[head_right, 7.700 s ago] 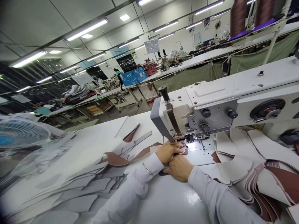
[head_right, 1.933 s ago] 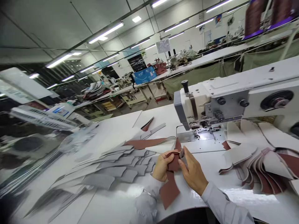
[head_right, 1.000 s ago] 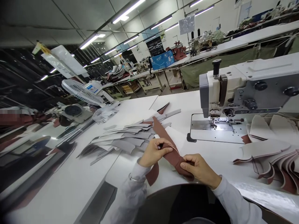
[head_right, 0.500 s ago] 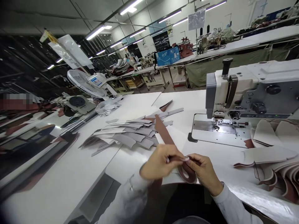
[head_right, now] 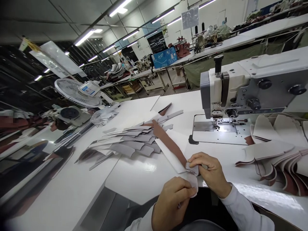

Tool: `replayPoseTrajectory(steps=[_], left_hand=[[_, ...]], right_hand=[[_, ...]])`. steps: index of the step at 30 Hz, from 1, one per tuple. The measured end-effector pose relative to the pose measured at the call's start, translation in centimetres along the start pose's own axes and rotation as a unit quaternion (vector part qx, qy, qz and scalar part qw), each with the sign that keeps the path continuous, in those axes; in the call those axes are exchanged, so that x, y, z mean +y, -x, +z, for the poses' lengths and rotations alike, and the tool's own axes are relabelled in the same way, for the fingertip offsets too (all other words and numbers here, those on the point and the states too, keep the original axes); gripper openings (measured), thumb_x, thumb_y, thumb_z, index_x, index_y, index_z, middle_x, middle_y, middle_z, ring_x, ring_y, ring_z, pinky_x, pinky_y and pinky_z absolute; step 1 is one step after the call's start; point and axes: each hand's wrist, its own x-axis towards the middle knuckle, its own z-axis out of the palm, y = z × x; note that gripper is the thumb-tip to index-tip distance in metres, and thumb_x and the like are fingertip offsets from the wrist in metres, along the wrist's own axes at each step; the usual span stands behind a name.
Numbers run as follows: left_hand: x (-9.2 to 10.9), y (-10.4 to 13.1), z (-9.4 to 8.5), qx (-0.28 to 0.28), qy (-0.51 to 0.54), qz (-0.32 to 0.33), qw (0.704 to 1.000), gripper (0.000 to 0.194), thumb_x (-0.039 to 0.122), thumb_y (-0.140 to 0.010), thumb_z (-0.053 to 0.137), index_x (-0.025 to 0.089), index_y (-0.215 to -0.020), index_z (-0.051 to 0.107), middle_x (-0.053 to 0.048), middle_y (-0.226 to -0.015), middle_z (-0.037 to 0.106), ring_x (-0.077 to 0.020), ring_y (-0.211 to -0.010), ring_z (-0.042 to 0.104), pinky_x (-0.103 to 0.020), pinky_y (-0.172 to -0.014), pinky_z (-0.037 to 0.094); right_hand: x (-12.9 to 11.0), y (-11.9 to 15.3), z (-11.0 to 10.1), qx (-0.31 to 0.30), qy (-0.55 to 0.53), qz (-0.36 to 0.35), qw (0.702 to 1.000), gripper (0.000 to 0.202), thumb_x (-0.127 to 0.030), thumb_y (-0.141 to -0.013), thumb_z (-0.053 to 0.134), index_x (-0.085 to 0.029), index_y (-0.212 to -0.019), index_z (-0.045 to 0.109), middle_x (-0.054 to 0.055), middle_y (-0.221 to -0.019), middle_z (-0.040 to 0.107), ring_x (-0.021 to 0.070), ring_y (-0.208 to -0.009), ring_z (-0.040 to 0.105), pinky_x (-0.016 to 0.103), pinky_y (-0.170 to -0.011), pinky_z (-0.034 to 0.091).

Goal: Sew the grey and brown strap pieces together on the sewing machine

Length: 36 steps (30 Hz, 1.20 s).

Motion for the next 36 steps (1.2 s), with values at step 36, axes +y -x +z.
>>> replayPoseTrajectory(steps=[36], left_hand=[[-1.6, 0.9, -0.1, 0.053, 0.156, -0.179, 0.970, 0.042, 0.047, -0.081, 0.048, 0.017, -0.108, 0.059, -0.013, -0.108, 0.061, -0.0284, -0.112, 0.049, -0.056, -0.107, 0.017]], right_hand=[[-5.9, 1.0, 4.5, -0.123, 0.079, -0.157, 0.977, 0.023, -0.006, -0.079, 0.052, -0.025, -0.088, 0.062, 0.002, -0.092, 0.065, 0.0150, -0.086, 0.062, 0.023, -0.075, 0.052]])
